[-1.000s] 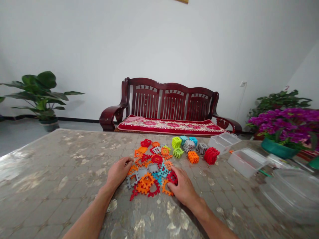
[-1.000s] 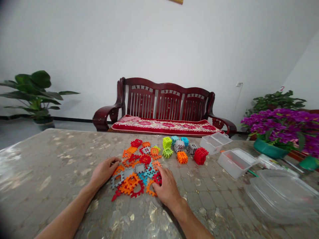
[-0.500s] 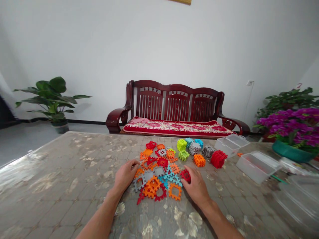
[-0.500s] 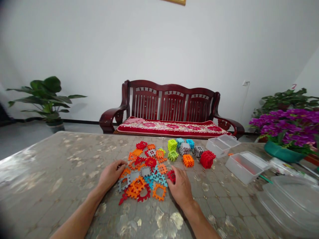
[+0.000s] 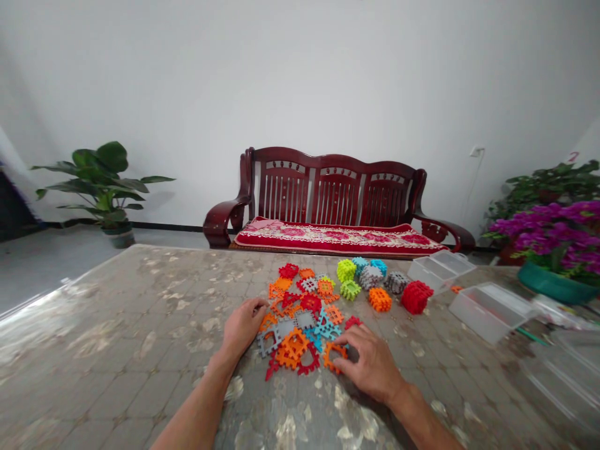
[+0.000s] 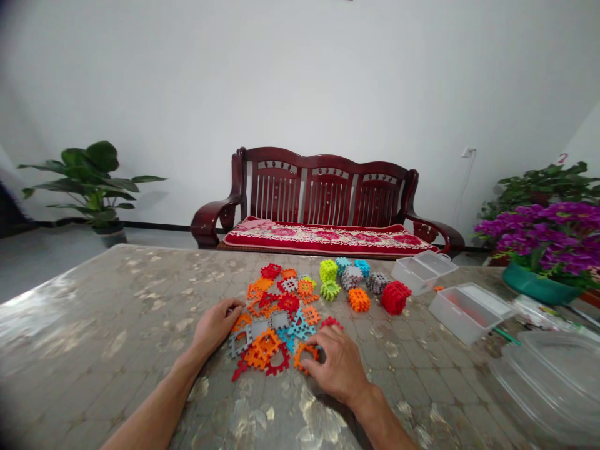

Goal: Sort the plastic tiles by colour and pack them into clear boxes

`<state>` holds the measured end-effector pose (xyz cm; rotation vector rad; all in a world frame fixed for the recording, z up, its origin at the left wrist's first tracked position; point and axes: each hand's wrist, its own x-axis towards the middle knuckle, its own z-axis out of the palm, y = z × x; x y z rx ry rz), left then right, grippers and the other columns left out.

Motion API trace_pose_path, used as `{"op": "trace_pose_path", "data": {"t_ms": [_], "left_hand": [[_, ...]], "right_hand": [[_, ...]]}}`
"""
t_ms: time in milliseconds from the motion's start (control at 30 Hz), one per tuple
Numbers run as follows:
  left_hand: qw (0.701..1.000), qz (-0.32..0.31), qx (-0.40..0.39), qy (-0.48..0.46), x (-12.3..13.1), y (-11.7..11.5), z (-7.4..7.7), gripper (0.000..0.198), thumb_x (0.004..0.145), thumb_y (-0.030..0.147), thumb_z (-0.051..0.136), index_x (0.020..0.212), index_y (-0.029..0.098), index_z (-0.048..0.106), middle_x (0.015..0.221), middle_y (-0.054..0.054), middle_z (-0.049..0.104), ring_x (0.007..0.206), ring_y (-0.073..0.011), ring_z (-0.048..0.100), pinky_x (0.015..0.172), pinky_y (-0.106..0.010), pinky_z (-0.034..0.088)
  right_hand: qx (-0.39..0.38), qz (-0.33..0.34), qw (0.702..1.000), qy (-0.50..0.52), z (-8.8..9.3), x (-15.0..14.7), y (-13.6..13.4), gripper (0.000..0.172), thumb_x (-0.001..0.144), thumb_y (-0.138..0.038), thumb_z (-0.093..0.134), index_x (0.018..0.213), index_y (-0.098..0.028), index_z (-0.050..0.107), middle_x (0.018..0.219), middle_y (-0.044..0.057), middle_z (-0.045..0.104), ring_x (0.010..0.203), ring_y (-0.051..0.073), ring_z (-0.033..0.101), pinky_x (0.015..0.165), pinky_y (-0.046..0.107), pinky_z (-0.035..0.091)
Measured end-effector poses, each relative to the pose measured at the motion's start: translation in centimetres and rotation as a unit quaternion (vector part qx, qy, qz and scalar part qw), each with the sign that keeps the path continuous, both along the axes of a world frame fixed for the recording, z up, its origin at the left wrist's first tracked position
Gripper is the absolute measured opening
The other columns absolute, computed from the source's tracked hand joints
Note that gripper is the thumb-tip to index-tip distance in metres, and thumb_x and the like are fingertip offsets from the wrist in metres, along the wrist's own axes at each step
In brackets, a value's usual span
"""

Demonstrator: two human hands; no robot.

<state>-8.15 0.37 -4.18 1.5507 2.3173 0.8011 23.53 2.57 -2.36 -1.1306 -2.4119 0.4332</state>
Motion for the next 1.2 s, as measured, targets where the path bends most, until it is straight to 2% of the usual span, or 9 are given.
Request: {"op": "trace_pose_path", "data": {"t_ms": [100, 167, 300, 500, 667, 867, 1000, 1067, 1200], "left_hand": [[1.0, -0.001, 0.001, -0.001, 0.0, 0.0, 0.0, 0.025, 0.091, 0.03, 0.048, 0.096, 0.027, 0.072, 0.106, 0.0, 0.077, 0.096, -0.018, 0.07, 0.076, -0.022, 0.046], [1.0, -0.002, 0.0, -0.001, 0.0, 0.0, -0.1, 0.025, 0.091, 0.03, 0.048, 0.096, 0.027, 0.072, 0.105, 0.0, 0.077, 0.096, -0.0181, 0.07, 0.076, -0.022, 0.047], [1.0, -0.005, 0.0, 0.003, -0.1, 0.1, -0.1, 0.027, 0.091, 0.03, 0.046, 0.097, 0.027, 0.072, 0.104, 0.0, 0.077, 0.096, -0.0186, 0.07, 0.075, -0.022, 0.046], [1.0, -0.006, -0.001, 0.007, -0.2, 0.2, -0.3, 0.028, 0.091, 0.031, 0.046, 0.098, 0.028, 0.072, 0.106, -0.001, 0.077, 0.096, -0.0187, 0.069, 0.075, -0.023, 0.046], [1.0, -0.005, -0.003, 0.011, -0.4, 0.2, -0.5, 0.027, 0.091, 0.031, 0.046, 0.097, 0.028, 0.072, 0.103, 0.0, 0.077, 0.094, -0.0184, 0.07, 0.074, -0.022, 0.046], [1.0, -0.004, 0.002, 0.015, -0.4, 0.2, -0.7, 0.027, 0.091, 0.032, 0.046, 0.098, 0.028, 0.072, 0.105, 0.0, 0.077, 0.094, -0.0179, 0.07, 0.075, -0.022, 0.046], [1.0, -0.007, 0.001, 0.013, -0.5, 0.3, -0.7, 0.027, 0.091, 0.031, 0.046, 0.096, 0.028, 0.071, 0.104, 0.0, 0.077, 0.095, -0.0181, 0.069, 0.076, -0.022, 0.046], [1.0, -0.007, -0.001, 0.012, -0.5, 0.3, -0.7, 0.027, 0.091, 0.032, 0.045, 0.097, 0.027, 0.072, 0.104, 0.0, 0.076, 0.095, -0.0185, 0.07, 0.077, -0.023, 0.046], [1.0, -0.01, -0.002, 0.014, -0.5, 0.3, -0.7, 0.028, 0.091, 0.033, 0.045, 0.098, 0.026, 0.071, 0.107, -0.002, 0.076, 0.097, -0.0198, 0.069, 0.077, -0.024, 0.045]], "right_hand": [[-0.017, 0.016, 0.999, -0.049, 0.0, 0.0, -0.8, 0.042, 0.073, -0.026, 0.071, 0.115, -0.024, 0.069, 0.106, 0.005, 0.067, 0.101, 0.023, 0.059, 0.093, 0.035, 0.045], [-0.032, 0.025, 0.997, -0.062, -0.1, -0.2, -1.1, 0.047, 0.074, -0.024, 0.069, 0.122, -0.026, 0.067, 0.108, 0.005, 0.064, 0.102, 0.022, 0.059, 0.092, 0.033, 0.045], [-0.053, 0.037, 0.997, -0.048, -0.1, -0.5, -1.2, 0.045, 0.078, -0.022, 0.065, 0.123, -0.028, 0.066, 0.104, 0.003, 0.063, 0.098, 0.019, 0.059, 0.091, 0.03, 0.045], [-0.065, 0.012, 0.996, -0.06, 0.3, -0.7, -1.5, 0.04, 0.076, -0.023, 0.066, 0.116, -0.024, 0.066, 0.109, 0.006, 0.059, 0.104, 0.022, 0.057, 0.095, 0.032, 0.044], [-0.047, 0.031, 0.996, -0.067, 0.4, -0.4, -1.4, 0.032, 0.075, -0.012, 0.057, 0.104, -0.022, 0.065, 0.108, 0.006, 0.061, 0.104, 0.02, 0.057, 0.094, 0.03, 0.044], [-0.03, 0.064, 0.996, -0.056, 0.2, 0.5, -1.0, 0.047, 0.066, 0.0, 0.048, 0.104, -0.022, 0.065, 0.108, 0.004, 0.063, 0.106, 0.019, 0.057, 0.096, 0.029, 0.042], [-0.032, -0.003, 0.997, -0.074, 0.5, 0.1, -1.9, 0.026, 0.077, -0.019, 0.059, 0.102, -0.021, 0.065, 0.109, 0.008, 0.061, 0.106, 0.025, 0.056, 0.095, 0.036, 0.044], [-0.029, -0.033, 0.994, -0.096, 0.4, -0.4, -2.3, 0.026, 0.079, -0.03, 0.064, 0.103, -0.021, 0.065, 0.111, 0.01, 0.061, 0.107, 0.028, 0.056, 0.095, 0.039, 0.045], [-0.021, -0.047, 0.993, -0.109, 0.1, -0.9, -2.5, 0.029, 0.08, -0.026, 0.061, 0.109, -0.023, 0.065, 0.112, 0.009, 0.062, 0.109, 0.027, 0.056, 0.096, 0.038, 0.044]]}}
